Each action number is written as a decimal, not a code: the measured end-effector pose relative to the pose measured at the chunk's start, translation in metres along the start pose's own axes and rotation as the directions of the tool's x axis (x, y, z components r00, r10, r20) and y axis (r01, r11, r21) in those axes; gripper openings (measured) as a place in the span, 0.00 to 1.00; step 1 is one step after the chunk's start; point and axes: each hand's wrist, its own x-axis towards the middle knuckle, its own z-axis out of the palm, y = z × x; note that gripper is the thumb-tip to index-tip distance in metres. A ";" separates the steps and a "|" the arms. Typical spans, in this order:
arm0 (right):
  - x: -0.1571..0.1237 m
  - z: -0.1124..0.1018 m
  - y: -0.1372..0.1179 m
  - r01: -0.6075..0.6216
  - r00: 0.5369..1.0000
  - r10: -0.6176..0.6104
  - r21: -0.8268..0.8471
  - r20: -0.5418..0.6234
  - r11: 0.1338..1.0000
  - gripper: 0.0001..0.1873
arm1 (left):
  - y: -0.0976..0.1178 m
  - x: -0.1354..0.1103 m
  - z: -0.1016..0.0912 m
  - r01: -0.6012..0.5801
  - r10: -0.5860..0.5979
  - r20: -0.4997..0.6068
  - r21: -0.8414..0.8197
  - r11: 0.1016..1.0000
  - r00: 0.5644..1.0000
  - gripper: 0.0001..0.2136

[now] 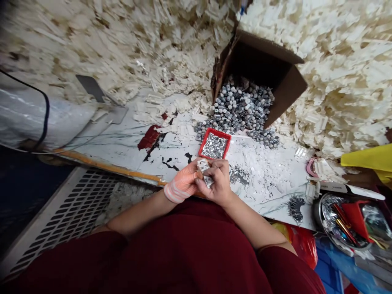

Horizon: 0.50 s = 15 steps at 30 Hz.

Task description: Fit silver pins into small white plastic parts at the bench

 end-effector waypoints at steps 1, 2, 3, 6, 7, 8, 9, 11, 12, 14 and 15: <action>-0.003 0.003 0.001 0.001 1.000 -0.001 -0.002 0.001 1.000 0.10 | 0.005 0.000 -0.004 -0.003 0.003 0.005 0.049 0.999 1.000 0.17; -0.006 0.006 0.002 0.004 1.000 -0.004 0.006 0.022 1.000 0.12 | 0.013 0.000 -0.010 -0.004 0.002 0.017 0.137 0.990 1.000 0.17; -0.009 0.008 0.003 0.006 0.998 -0.008 0.025 0.068 1.000 0.14 | 0.025 -0.002 -0.019 -0.002 -0.009 0.038 0.263 0.965 0.999 0.18; -0.015 0.007 0.010 -0.054 0.969 0.021 0.125 0.246 0.991 0.20 | 0.077 -0.017 -0.056 0.057 -0.204 0.105 0.751 0.658 0.973 0.17; -0.016 0.003 0.015 -0.103 0.961 0.062 0.140 0.271 0.985 0.20 | 0.096 -0.024 -0.070 0.101 -0.350 0.095 0.859 0.502 0.932 0.15; -0.016 -0.002 0.021 -0.162 0.957 0.122 0.136 0.264 0.977 0.19 | 0.115 -0.030 -0.083 0.142 -0.452 0.037 0.923 0.356 0.891 0.15; -0.017 -0.008 0.028 -0.225 0.953 0.193 0.116 0.233 0.968 0.18 | 0.132 -0.034 -0.095 0.173 -0.458 -0.049 0.957 0.234 0.888 0.15; -0.016 -0.023 0.044 -0.349 0.930 0.338 0.056 0.144 0.935 0.14 | 0.160 -0.035 -0.114 0.208 -0.308 -0.190 0.978 0.025 0.932 0.12; -0.016 -0.031 0.052 -0.404 0.911 0.400 0.029 0.100 0.914 0.12 | 0.169 -0.030 -0.120 0.218 -0.200 -0.228 0.974 -0.068 0.953 0.10; -0.016 -0.046 0.065 -0.488 0.872 0.488 -0.016 0.026 0.873 0.10 | 0.179 -0.012 -0.126 0.240 0.063 -0.231 0.934 -0.264 0.971 0.09; -0.016 -0.054 0.068 -0.511 0.860 0.511 -0.042 -0.004 0.859 0.10 | 0.180 0.000 -0.126 0.273 0.163 -0.227 0.888 -0.370 0.960 0.10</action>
